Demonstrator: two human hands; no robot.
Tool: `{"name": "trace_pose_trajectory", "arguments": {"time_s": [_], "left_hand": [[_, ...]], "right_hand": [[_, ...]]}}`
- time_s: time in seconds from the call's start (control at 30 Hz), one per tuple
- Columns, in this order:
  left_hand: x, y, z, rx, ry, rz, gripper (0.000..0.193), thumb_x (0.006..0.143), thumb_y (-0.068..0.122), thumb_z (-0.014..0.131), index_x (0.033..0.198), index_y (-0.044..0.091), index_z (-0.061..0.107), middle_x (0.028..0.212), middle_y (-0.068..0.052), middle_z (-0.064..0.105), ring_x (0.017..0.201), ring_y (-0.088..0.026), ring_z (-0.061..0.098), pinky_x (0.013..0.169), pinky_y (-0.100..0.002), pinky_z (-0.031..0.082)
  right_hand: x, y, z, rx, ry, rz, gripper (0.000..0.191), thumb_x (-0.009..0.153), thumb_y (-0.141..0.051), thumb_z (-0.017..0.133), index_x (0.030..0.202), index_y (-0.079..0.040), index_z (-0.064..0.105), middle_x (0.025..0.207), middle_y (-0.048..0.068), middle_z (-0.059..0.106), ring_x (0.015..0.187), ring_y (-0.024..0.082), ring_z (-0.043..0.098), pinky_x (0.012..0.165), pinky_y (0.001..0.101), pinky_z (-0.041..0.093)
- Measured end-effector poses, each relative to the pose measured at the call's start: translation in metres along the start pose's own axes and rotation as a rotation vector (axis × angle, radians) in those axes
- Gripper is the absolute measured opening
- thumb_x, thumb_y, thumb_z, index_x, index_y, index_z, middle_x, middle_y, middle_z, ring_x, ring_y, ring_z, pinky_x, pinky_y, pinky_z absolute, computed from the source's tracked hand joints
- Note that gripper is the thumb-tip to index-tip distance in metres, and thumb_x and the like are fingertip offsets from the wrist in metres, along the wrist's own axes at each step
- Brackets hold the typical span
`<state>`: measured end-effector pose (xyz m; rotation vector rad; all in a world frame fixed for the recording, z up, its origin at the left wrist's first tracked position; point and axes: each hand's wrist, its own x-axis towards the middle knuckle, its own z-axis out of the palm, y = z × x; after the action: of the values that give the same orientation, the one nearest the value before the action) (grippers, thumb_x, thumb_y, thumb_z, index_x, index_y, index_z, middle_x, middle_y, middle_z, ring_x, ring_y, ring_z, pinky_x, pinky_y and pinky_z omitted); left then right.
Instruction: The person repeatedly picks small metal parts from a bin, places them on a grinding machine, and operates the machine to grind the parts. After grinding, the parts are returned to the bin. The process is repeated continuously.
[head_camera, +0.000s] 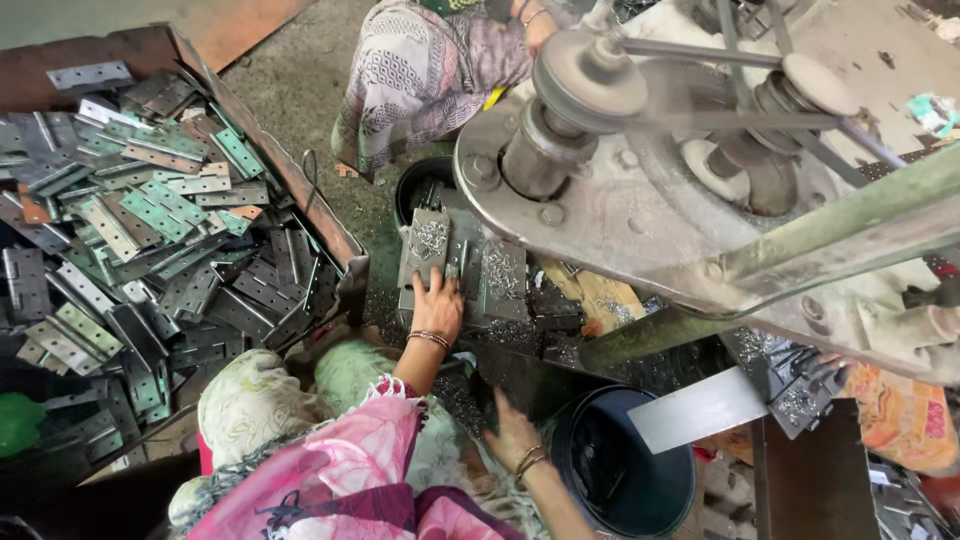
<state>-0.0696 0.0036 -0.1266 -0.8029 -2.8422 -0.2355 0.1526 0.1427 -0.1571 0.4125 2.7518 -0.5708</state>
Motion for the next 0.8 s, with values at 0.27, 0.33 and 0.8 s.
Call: {"name": "trace_pose_trajectory", "arguments": {"time_s": [0.27,0.33,0.8], "left_hand": [[0.004,-0.004,-0.004,-0.035,-0.022,0.001,0.035,0.101,0.023,0.045,0.117,0.011,0.073,0.137,-0.008,0.06,0.143,-0.037,0.036,0.117,-0.07,0.022],[0.004,-0.004,-0.001,-0.01,0.005,0.007,0.035,0.099,0.022,0.045,0.119,0.011,0.073,0.138,-0.007,0.06,0.144,-0.037,0.036,0.116,-0.07,0.022],[0.037,-0.01,-0.008,0.041,-0.125,-0.004,0.038,0.102,0.024,0.043,0.123,0.012,0.071,0.142,-0.007,0.058,0.149,-0.038,0.029,0.117,-0.071,0.019]], "right_hand": [[0.0,0.009,0.029,-0.038,-0.018,0.086,0.093,0.084,-0.024,0.075,0.16,-0.012,0.022,0.12,0.027,0.066,0.109,0.042,0.066,0.093,0.0479,0.056],[0.008,0.016,0.059,0.104,0.135,-0.071,0.091,0.084,-0.022,0.076,0.159,-0.009,0.026,0.121,0.03,0.065,0.111,0.044,0.065,0.095,0.0484,0.055],[0.005,0.006,0.006,0.012,-0.03,0.05,0.091,0.082,-0.022,0.075,0.159,-0.012,0.028,0.131,0.031,0.062,0.118,0.043,0.063,0.101,0.0467,0.053]]}}
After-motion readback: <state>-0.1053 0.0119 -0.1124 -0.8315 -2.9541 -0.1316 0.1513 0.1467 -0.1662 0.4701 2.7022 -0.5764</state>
